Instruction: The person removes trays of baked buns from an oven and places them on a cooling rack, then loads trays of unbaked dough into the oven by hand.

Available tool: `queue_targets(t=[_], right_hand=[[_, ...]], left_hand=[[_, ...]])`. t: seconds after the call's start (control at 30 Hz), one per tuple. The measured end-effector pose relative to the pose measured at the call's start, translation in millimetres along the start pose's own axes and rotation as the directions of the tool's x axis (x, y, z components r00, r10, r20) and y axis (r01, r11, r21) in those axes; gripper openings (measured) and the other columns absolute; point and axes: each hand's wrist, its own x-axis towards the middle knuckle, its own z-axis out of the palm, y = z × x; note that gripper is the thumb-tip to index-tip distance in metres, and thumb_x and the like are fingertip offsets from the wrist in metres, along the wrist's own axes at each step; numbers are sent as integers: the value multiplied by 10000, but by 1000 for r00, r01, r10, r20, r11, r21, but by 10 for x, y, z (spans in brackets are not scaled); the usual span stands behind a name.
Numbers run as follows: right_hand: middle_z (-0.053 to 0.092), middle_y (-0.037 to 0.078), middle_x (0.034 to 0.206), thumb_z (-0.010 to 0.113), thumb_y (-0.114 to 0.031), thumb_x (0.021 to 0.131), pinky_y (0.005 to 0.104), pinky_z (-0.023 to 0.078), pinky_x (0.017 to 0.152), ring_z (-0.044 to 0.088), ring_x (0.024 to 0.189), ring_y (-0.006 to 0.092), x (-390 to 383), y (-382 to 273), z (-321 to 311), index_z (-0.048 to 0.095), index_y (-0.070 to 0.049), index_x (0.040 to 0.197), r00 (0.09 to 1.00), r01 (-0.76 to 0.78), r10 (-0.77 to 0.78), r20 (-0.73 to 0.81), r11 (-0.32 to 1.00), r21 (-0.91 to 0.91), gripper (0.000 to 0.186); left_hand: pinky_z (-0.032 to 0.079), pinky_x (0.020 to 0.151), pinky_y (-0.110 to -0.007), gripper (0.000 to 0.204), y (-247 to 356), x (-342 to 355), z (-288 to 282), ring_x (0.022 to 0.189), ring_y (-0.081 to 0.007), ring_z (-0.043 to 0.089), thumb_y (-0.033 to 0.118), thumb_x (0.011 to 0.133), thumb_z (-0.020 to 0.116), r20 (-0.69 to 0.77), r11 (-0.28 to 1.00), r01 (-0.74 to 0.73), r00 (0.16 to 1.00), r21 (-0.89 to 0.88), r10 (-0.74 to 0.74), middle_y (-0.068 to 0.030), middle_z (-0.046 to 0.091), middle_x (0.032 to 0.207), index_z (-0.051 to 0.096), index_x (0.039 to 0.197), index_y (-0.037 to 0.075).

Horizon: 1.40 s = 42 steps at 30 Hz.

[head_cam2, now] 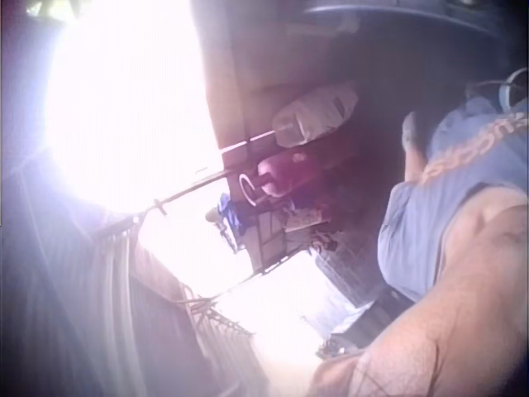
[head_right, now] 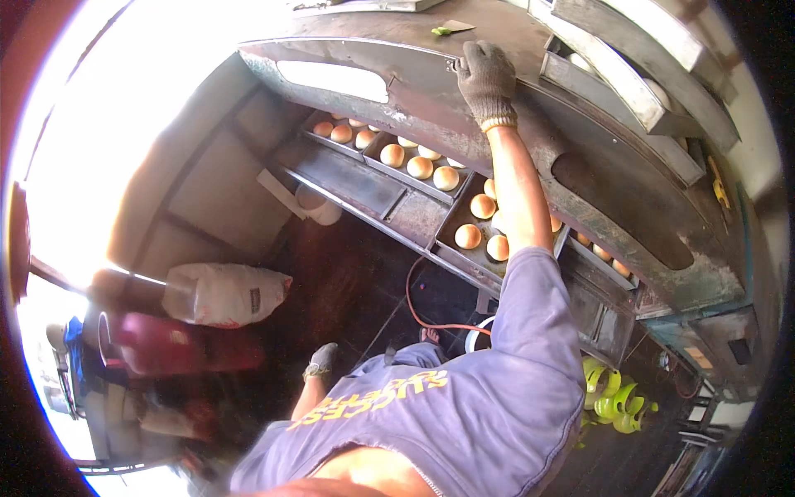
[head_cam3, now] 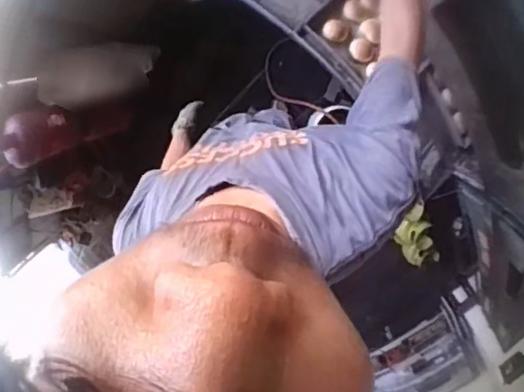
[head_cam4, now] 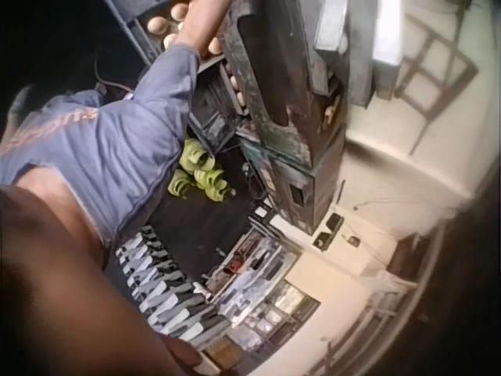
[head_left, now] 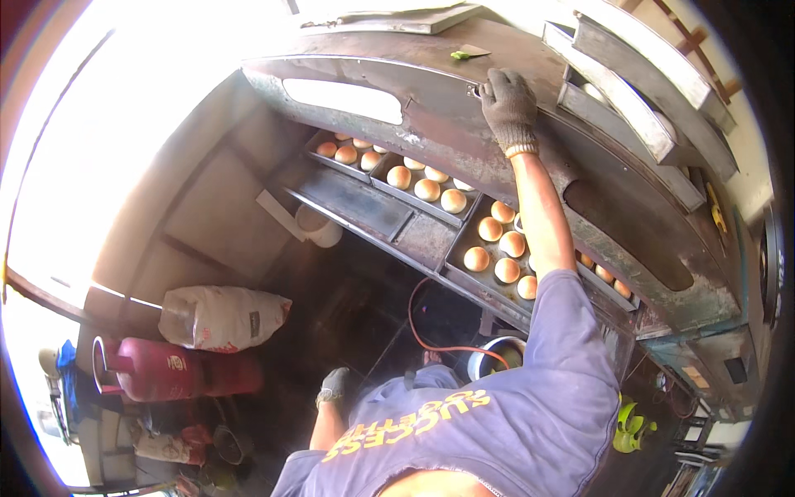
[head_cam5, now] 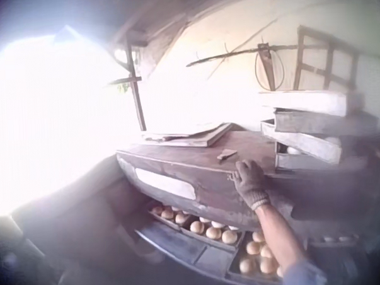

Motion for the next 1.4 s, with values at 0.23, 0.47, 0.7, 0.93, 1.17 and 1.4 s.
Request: queue_targets(t=[0.23,0.47,0.7,0.93,1.17,1.4], right_hand=[[676,148,1043,731,-209,832,469,526,888,628,1040,376,-29,-132,-140,656,-64,1047,991,-112,116,59,991,-69,270],[656,167,1201,766,-257,774,477,520,954,623,1131,381,-328,-309,-718,592,-87,1281,963,86,-70,259,995,-49,562],[674,175,1021,707,-181,777,505,534,799,655,973,397,-940,-1115,-875,617,-130,1156,824,0,143,548,967,-253,393],[661,184,1008,587,-102,833,532,537,776,668,936,404,-2288,-1879,-886,614,-127,1162,691,-66,327,645,917,-393,331],[665,185,1021,568,-37,845,526,568,787,683,981,406,-2814,-2342,-702,598,-96,1068,536,-111,555,637,794,-598,232],[651,191,1042,626,5,780,505,571,838,674,1010,409,-2872,-2577,-274,597,-87,1100,479,-186,601,640,782,-595,334]], left_hand=[[456,1069,-455,437,-469,44,-25,1292,-380,558,387,1011,448,17,984,165,986,69,-166,-169,638,1349,669,1268,112],[472,1035,-490,460,-1339,68,-126,1282,-416,563,419,947,544,91,927,191,969,324,-231,-217,630,1338,673,1243,91],[491,1041,-470,408,-1307,154,-1017,1286,-394,572,286,938,603,261,921,-111,965,374,10,-211,619,1358,645,1317,140],[493,968,-421,377,-2102,960,-1754,1144,-343,648,327,944,574,7,996,-16,1000,-89,17,-191,709,1198,728,1126,34],[477,945,-399,407,-2577,871,-2391,1068,-279,640,313,933,577,-49,955,67,995,-289,-85,-135,718,1168,706,1176,14],[451,1102,-448,444,-4133,1021,-2332,1334,-346,545,373,1042,415,160,912,58,978,405,-134,-178,602,1401,668,1295,111]])
